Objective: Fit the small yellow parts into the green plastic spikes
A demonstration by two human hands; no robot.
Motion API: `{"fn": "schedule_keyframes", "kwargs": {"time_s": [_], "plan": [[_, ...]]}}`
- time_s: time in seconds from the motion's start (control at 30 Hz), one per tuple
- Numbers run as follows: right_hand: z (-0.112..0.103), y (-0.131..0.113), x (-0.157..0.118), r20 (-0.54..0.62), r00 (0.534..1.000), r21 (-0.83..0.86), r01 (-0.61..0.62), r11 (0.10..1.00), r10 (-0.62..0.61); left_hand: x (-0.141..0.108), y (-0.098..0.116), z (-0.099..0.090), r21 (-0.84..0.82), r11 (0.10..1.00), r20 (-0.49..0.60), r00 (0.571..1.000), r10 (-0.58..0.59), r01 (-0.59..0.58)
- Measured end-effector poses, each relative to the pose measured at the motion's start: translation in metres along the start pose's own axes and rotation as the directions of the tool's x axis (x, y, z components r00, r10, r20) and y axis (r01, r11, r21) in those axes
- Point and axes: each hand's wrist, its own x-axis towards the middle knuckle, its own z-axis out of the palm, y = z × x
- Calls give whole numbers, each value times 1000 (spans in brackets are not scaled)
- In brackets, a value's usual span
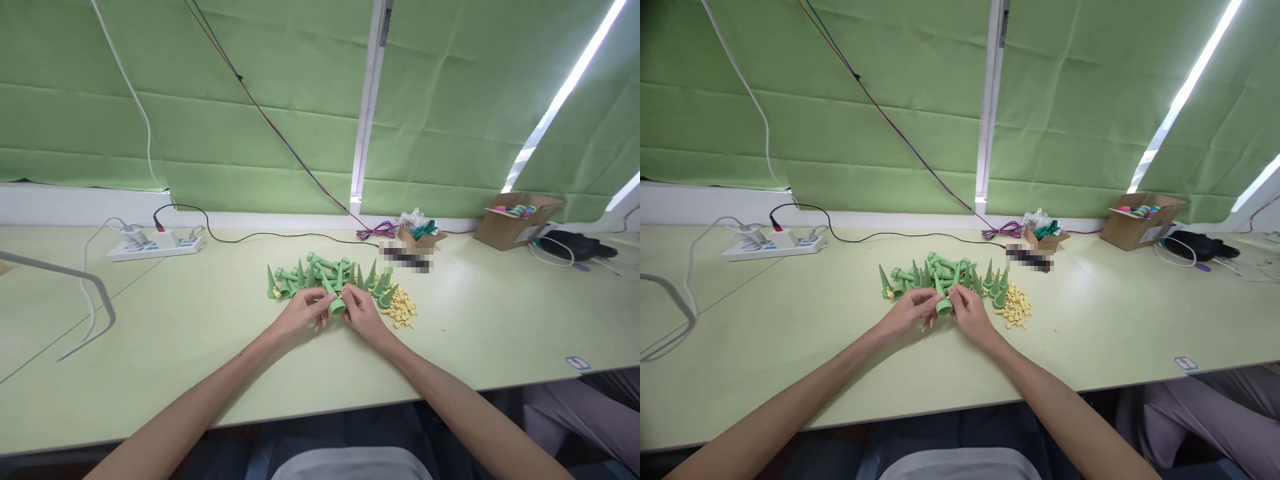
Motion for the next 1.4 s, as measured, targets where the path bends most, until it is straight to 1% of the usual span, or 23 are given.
{"fn": "schedule_keyframes", "kwargs": {"time_s": [0.1,0.2,0.37,0.43,0.53,0.6,0.67,0.8,0.9,0.97,1.07,1.17,1.27,1.33,1.4], "plan": [[0,0,0,1,1000,32,-15,999,15,-2,4,2,129,990,-25,998,55,-52],[-1,1,0,11,1000,31,-18,999,18,-4,7,4,210,975,-42,996,78,-68],[-2,2,1,-2,1000,-97,12,995,-12,-5,10,8,287,953,-66,991,120,-96],[-2,3,1,-17,1000,-142,19,990,-22,-5,9,8,346,929,-86,981,173,-133],[-3,3,2,-22,1000,-180,10,984,-14,-3,4,9,488,850,-104,954,281,-197],[-3,4,2,-15,1000,-197,-5,980,2,-2,0,8,567,790,-89,937,339,-232],[-4,4,2,-14,1000,-216,-12,976,9,-2,-3,7,608,750,-59,927,370,-261],[-4,5,3,-27,1000,-253,-7,967,0,-4,-5,6,647,696,7,916,402,-311],[-3,8,4,-40,999,-259,-16,966,5,-4,-5,6,668,675,26,917,398,-312],[-2,9,5,-56,998,-240,-31,970,18,-3,-5,6,671,684,4,924,381,-285],[-2,9,7,-84,996,-188,-44,981,29,-1,-5,8,665,710,-60,930,361,-233],[-3,5,8,-129,992,-131,-26,991,9,1,-4,10,644,741,-149,919,364,-189],[-3,1,8,-164,987,-85,-11,996,-3,1,-2,10,576,804,-245,907,343,-148],[-3,-1,7,-170,986,-76,-7,997,-6,2,0,10,514,849,-258,922,289,-122],[-2,-2,7,-164,986,-73,-2,997,-11,2,2,10,437,895,-232,951,205,-86]]}}
